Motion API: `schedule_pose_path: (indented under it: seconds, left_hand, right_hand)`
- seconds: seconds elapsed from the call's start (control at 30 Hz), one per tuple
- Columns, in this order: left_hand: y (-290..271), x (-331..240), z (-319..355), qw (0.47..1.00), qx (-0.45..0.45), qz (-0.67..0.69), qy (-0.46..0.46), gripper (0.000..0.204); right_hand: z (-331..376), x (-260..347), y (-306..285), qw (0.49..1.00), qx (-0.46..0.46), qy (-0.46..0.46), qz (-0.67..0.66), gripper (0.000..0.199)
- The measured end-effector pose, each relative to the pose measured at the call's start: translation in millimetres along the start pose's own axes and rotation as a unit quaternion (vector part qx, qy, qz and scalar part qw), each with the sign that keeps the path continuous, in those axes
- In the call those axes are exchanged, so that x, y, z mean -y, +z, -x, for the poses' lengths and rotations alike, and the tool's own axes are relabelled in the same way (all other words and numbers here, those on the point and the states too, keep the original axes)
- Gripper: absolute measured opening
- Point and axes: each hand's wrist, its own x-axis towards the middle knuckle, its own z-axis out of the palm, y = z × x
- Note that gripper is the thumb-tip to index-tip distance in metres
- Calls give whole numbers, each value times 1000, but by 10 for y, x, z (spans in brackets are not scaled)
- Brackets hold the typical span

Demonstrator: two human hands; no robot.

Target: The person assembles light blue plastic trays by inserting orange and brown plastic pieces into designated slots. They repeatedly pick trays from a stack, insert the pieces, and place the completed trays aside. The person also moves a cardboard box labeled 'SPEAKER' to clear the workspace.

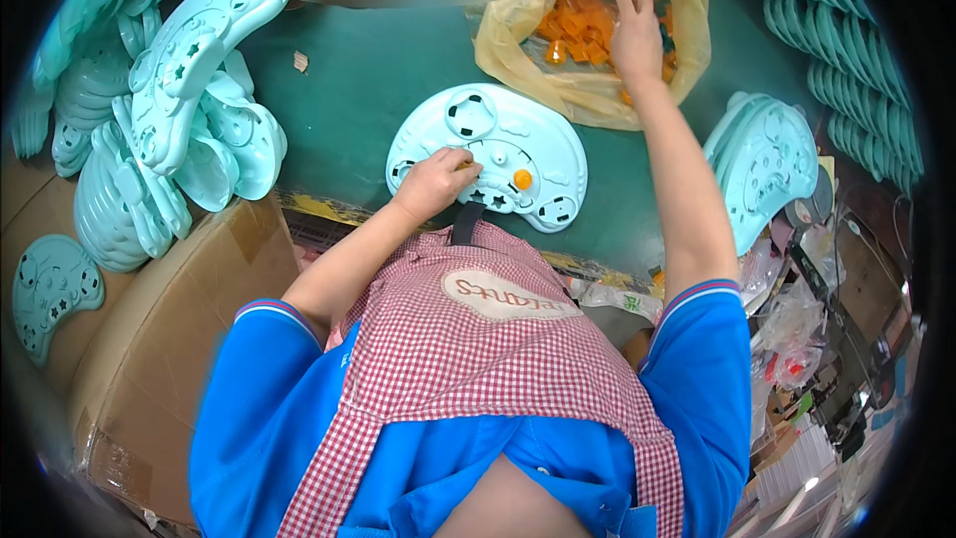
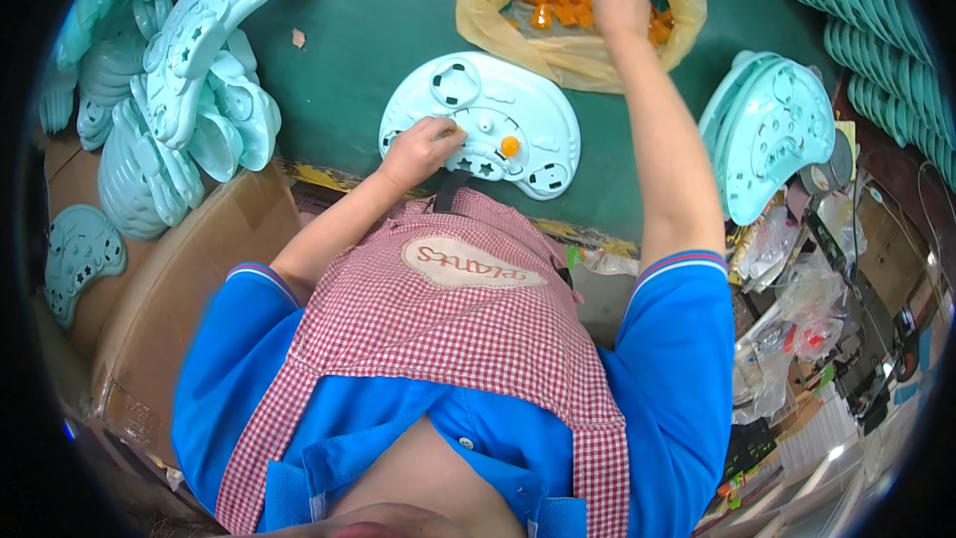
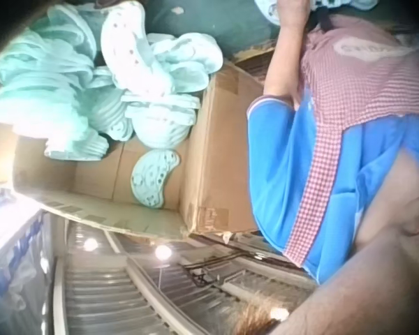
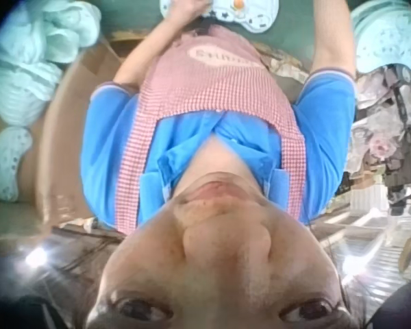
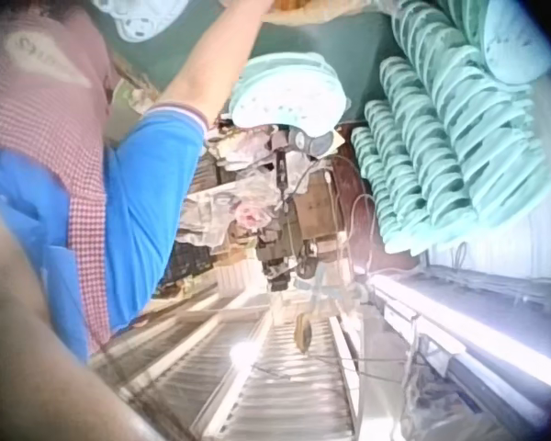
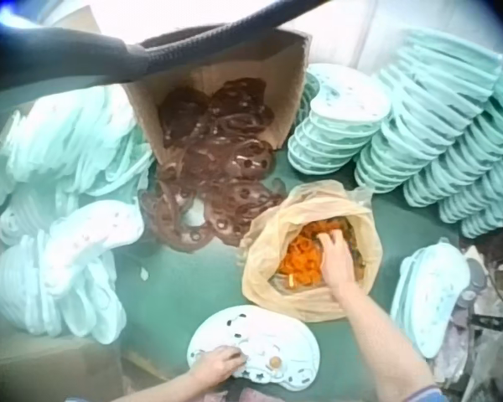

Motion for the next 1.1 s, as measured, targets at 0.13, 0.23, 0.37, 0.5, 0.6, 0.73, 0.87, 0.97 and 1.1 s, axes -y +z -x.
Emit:
schedule_pose_path:
  seconds: [0.13, 0.23, 0.37, 0.5, 0.6, 0.73, 0.87, 0.97, 1.1]
  left_hand:
    - [-16, 101, 58, 994, 20, -36, 99, 28]
    - [-183, 100, -104, 994, -4, -6, 112, 30]
    - [-532, 796, -862, 978, -104, -177, -35, 26]
    - [-747, 1782, -1274, 873, -170, -408, -206, 57]
    - [-895, 1546, -1418, 901, -57, -366, -228, 51]
    - [-621, 1589, -1225, 929, -105, -341, -100, 43]
    - [-752, 1968, -1125, 904, -28, -375, -202, 42]
    - [-913, 1934, -1203, 912, -35, -392, -116, 47]
    - [-905, 1947, -1236, 865, -125, -482, -54, 51]
  right_hand:
    - [-259, -92, 26, 983, 116, -42, 133, 26]
    - [-56, 3, -13, 999, 28, 28, 33, 22]
    - [629, 345, -184, 979, 137, -16, -152, 27]
    - [1334, 1080, -399, 931, 313, -14, -187, 29]
    - [1654, 1255, -341, 931, 283, -83, -216, 28]
    - [1854, 1341, -145, 953, 184, -151, -187, 31]
    - [1916, 1318, -143, 952, 186, -176, -169, 35]
    - [1816, 1462, -345, 960, 168, -42, -221, 35]
    - [1864, 1309, -582, 963, 151, 19, -224, 29]
